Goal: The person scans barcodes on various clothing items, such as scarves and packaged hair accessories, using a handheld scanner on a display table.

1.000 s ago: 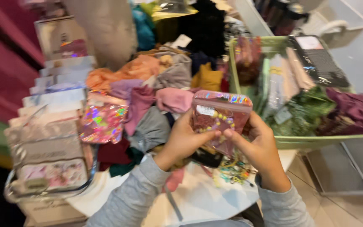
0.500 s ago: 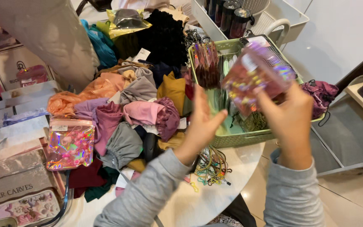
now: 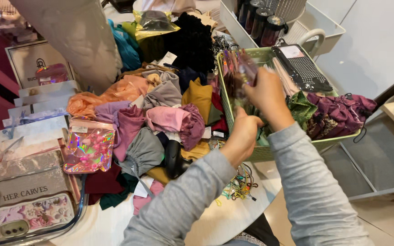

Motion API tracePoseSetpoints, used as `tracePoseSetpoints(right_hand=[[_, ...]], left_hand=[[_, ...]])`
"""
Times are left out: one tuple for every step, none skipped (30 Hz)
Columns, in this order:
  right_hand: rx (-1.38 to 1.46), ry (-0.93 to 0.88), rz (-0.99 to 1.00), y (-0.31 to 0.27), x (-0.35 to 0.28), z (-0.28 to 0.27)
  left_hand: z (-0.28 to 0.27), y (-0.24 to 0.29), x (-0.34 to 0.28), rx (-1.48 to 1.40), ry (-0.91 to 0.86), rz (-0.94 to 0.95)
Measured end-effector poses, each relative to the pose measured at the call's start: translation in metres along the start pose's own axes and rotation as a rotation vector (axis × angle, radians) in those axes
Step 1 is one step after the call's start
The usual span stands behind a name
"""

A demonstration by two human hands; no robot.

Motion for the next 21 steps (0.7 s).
tracePoseSetpoints(right_hand=[[-0.01,-0.055,-0.005,-0.002,0.001,0.017],[-0.009,-0.055,-0.007,-0.007,-0.001,0.018],[0.015,-0.174,-0.013,-0.013,-0.004,0.028],[0.039,-0.293,-0.02,-0.018,-0.009,0.039],[0.042,-0.296,-0.016,-0.014,-0.008,0.047],[0.023,-0.387,-0.055,-0.013,-0.009,0.062],[0.002,-0.479,-0.093,-0.011,-0.012,0.077],[0.004,-0.485,-0.088,-0.007,-0.013,0.082],[-0.008,-0.504,-0.165,-0.01,-0.012,0.087],[-0.02,-0.523,-0.243,-0.013,-0.012,0.092],[-0.019,-0.524,-0.246,-0.014,-0.016,0.092],[-0.058,-0.544,-0.271,-0.016,-0.021,0.094],[-0.099,-0.559,-0.294,-0.017,-0.024,0.094],[-0.099,-0.556,-0.295,-0.02,-0.026,0.094],[-0.108,-0.553,-0.327,-0.024,-0.029,0.094],[-0.117,-0.55,-0.358,-0.028,-0.032,0.095],[-0.116,-0.555,-0.357,-0.035,-0.035,0.083],[-0.096,-0.548,-0.374,-0.042,-0.038,0.07],[-0.075,-0.537,-0.389,-0.049,-0.038,0.056],[-0.076,-0.537,-0.385,-0.054,-0.042,0.049],[-0.109,-0.541,-0.389,-0.058,-0.044,0.041]], left_hand=[[0.006,0.013,-0.015,0.028,-0.046,0.059],[0.008,0.024,-0.033,0.028,-0.044,0.06],[0.013,0.037,-0.051,-0.007,-0.091,0.072],[0.019,0.049,-0.069,-0.042,-0.138,0.084],[0.014,0.051,-0.073,-0.038,-0.136,0.08],[0.011,0.053,-0.078,-0.068,-0.16,0.067],[0.009,0.054,-0.083,-0.101,-0.182,0.051],[0.004,0.058,-0.088,-0.099,-0.179,0.044],[0.003,0.064,-0.093,-0.103,-0.204,0.057],[0.002,0.071,-0.097,-0.107,-0.23,0.069],[-0.002,0.075,-0.099,-0.106,-0.227,0.071],[-0.003,0.079,-0.101,-0.098,-0.252,0.069],[-0.003,0.083,-0.102,-0.089,-0.282,0.067],[-0.003,0.084,-0.103,-0.088,-0.283,0.069],[-0.003,0.085,-0.105,-0.086,-0.28,0.07],[-0.004,0.085,-0.106,-0.084,-0.277,0.071],[-0.004,0.085,-0.106,-0.086,-0.274,0.067],[-0.004,0.085,-0.106,-0.078,-0.277,0.062],[-0.002,0.085,-0.105,-0.069,-0.284,0.059],[-0.004,0.083,-0.105,-0.069,-0.285,0.056],[-0.005,0.08,-0.104,-0.074,-0.29,0.054]])
Point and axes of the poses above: each hand's wrist, its own x-axis towards the middle knuckle, its own z-axis out of the palm, y = z × x, the point moved 8 cm from there along x, towards the middle knuckle, and after that the axes turned 15 degrees about -x, right-handed, at the moved point
